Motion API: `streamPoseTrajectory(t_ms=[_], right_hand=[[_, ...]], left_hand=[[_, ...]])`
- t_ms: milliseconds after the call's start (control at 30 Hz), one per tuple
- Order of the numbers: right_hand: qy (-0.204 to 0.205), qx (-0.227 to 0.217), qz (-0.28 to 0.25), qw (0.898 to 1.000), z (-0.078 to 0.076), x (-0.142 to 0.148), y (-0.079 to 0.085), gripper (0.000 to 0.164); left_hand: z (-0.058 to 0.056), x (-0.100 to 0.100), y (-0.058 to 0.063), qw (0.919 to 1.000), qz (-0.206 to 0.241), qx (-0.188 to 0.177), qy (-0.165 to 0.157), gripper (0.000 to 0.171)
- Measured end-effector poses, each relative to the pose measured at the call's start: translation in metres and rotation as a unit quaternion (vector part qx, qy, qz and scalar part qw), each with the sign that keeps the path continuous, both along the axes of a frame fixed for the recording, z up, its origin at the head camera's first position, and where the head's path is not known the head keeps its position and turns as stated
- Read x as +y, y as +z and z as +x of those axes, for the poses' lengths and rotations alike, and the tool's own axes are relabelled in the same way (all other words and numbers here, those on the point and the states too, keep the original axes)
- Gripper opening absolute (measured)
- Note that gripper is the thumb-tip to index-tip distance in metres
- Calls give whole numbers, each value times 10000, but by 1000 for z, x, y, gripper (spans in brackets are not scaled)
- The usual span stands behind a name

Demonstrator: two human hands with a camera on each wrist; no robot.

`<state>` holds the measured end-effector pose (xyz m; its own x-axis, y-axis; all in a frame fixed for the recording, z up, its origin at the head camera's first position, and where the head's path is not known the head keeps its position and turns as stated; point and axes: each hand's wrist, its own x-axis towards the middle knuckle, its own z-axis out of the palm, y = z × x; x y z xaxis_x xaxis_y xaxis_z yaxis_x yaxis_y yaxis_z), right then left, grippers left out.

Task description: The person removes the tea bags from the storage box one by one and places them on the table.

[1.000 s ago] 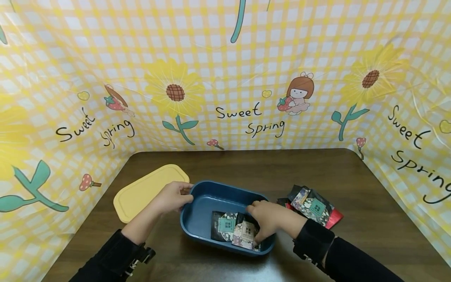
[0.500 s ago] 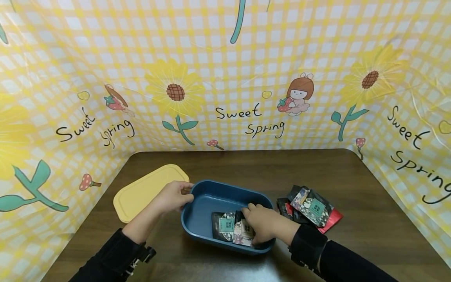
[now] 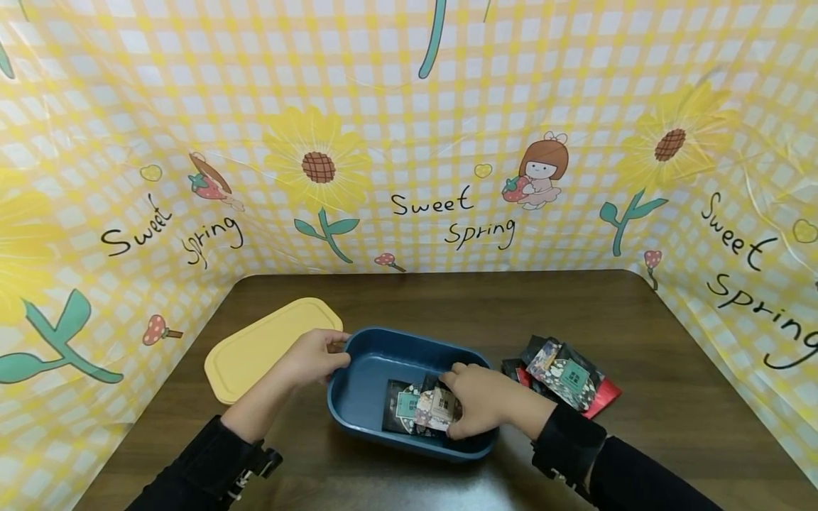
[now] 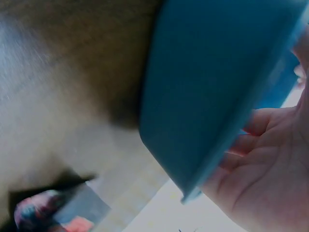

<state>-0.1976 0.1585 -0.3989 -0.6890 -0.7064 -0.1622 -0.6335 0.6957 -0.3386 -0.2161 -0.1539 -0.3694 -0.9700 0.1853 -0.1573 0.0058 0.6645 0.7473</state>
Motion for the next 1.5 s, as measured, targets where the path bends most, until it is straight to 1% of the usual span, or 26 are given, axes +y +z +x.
streamPoseTrajectory(t_ms=[100,267,333,433,533,567,667,767,900,1033,1167,1300,1500], right_hand=[[-32,-10,-254,9997,-3,5,8,77],[-178,196,-489,9985,-4,18,26,78],[-305,277,-566,9975,-5,26,35,78],[-506,557,-631,9952,-7,43,47,78],[-814,731,-563,9924,-12,64,53,78],[-941,748,-511,9914,-14,72,52,78],[-1365,525,-300,9888,-20,96,46,78],[-1707,322,-66,9848,-23,118,35,79],[-2015,125,171,9793,-25,141,18,79],[-2116,-14,291,9769,-26,153,6,78],[-2094,-111,298,9773,-26,156,0,78],[-2110,-214,305,9768,-25,156,-1,79],[-2101,-292,371,9766,-26,155,1,78]], left_hand=[[0,0,0,10000,-17,8,13,39],[0,-1,-1,10000,31,-33,50,39],[-1,-2,-2,9999,42,-48,87,39],[-2,-2,-3,9999,62,-47,120,39],[-2,-3,-5,9999,76,-42,137,39],[-2,-3,-5,9999,85,-41,134,39],[-1,-4,-5,9998,92,-44,151,39],[-1,-4,-6,9999,82,-41,145,39],[0,-4,-6,9999,70,-50,141,39],[1,-4,-6,9999,89,-51,105,39],[1,-3,-6,9998,145,-81,105,39],[0,-3,-8,9998,154,-82,122,40],[-2,-3,-10,9997,160,-102,140,40]])
